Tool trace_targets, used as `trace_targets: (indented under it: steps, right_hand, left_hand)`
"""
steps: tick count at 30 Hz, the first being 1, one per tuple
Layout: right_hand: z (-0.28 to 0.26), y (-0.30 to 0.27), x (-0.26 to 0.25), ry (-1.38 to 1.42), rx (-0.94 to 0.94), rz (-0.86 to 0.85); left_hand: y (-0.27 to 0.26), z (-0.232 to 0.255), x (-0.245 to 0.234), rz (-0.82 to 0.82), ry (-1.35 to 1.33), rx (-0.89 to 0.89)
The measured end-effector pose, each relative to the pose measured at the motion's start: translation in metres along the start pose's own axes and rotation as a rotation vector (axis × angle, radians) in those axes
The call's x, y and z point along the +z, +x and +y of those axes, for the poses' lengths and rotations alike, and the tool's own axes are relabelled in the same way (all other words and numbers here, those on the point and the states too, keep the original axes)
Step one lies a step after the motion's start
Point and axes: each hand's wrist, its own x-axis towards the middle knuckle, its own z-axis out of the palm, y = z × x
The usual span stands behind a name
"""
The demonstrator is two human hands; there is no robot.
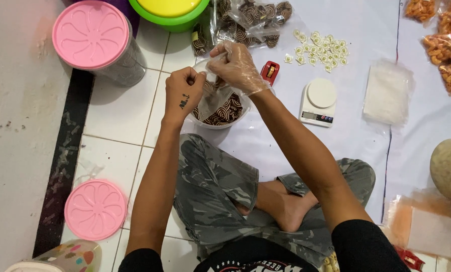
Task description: The person is portioning cookies from a large bowl into small plastic bags and weighing each bag on a digital scale for packaging.
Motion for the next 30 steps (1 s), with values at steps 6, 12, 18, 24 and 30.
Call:
trace_targets:
  steps: [6,12,18,24,30]
  right_hand:
    - [-0.007,-0.014,-0.006,0.088,0.015,-0.151]
    - [0.029,0.005,-0.044,-0.308,-0.18,0.15]
    - [0.119,0.004,-0.004,-0.564,0.01,-0.204]
    - [0.166,-0.004,0.078,-1.107,0.263,-0.621]
    - [0.181,0.001,0.079,-1.08,0.123,-0.5]
  left_hand:
    - [0.001,0.0,-0.003,0.024,0.024,-0.013]
    - [0.002,-0.005,-0.015,0.077,0.011,-0.013]
    - [0.017,-0.035,-0.022,0.184,0.0,0.054]
    - [0.014,-0.029,-0.03,0.15,0.012,0.037]
    - [0.009,-0.027,-0.031,0.126,0.012,0.012]
